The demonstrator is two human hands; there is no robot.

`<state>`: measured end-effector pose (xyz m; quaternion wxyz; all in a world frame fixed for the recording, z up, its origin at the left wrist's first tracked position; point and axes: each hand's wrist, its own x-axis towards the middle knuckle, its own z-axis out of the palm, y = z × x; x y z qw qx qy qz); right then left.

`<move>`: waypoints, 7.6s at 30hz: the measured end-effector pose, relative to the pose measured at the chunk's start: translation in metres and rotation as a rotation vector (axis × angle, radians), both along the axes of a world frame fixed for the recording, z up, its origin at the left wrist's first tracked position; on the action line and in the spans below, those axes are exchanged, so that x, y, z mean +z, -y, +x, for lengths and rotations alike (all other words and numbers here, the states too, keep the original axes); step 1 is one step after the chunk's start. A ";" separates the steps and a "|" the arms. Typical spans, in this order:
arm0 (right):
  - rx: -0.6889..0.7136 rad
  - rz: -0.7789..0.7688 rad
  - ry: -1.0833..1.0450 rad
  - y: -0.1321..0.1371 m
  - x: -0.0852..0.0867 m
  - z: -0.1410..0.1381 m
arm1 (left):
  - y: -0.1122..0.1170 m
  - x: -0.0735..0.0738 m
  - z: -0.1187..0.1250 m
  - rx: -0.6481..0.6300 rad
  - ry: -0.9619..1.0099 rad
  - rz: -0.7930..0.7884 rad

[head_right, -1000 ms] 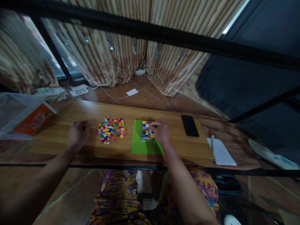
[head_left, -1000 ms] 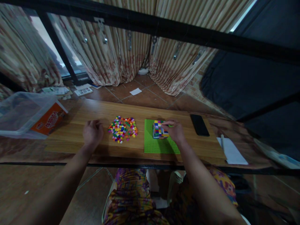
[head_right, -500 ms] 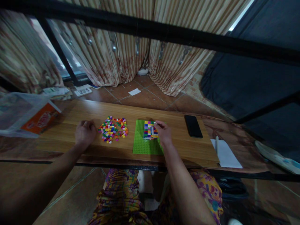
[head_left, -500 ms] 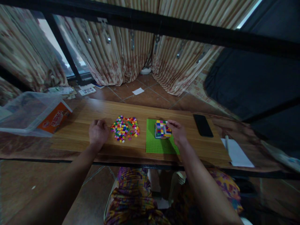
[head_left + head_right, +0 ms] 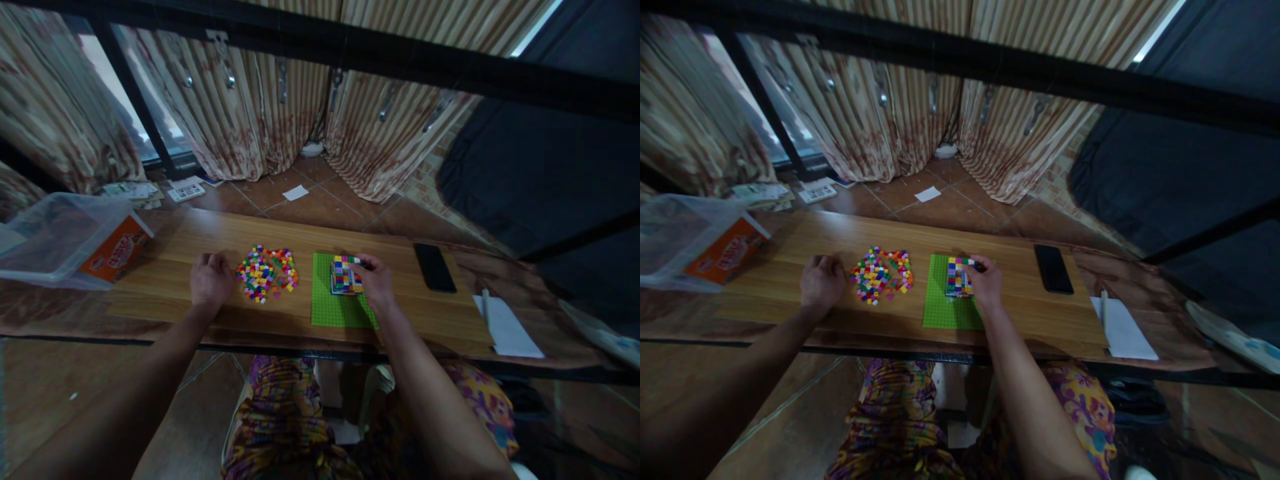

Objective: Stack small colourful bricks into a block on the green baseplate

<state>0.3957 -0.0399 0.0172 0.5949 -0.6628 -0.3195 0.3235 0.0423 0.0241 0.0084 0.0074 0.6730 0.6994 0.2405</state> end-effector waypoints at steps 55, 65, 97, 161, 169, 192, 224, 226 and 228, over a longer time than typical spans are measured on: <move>0.503 -0.006 1.007 0.047 -0.007 -0.185 | 0.005 0.001 0.007 0.042 -0.120 -0.075; 0.484 0.055 0.886 0.051 -0.001 -0.178 | 0.004 0.000 0.005 0.020 -0.106 -0.073; 0.183 -0.046 0.921 0.021 0.041 0.001 | -0.001 -0.003 0.002 0.029 -0.106 -0.041; -0.030 -0.196 0.274 -0.004 0.010 0.013 | 0.000 -0.001 0.003 0.018 -0.062 -0.034; -0.067 -0.164 0.431 0.009 0.024 0.004 | 0.002 0.000 0.004 0.028 -0.075 -0.048; 0.391 -0.076 0.969 0.029 -0.006 -0.132 | 0.002 0.000 0.003 0.027 -0.086 -0.069; 0.132 0.146 0.744 0.060 0.044 -0.054 | 0.001 -0.002 0.002 0.024 -0.090 -0.043; 0.097 0.119 0.766 0.056 0.046 -0.036 | 0.000 -0.002 0.002 0.029 -0.091 -0.041; 0.092 0.098 0.808 0.050 0.045 -0.025 | 0.000 -0.003 0.002 0.028 -0.094 -0.034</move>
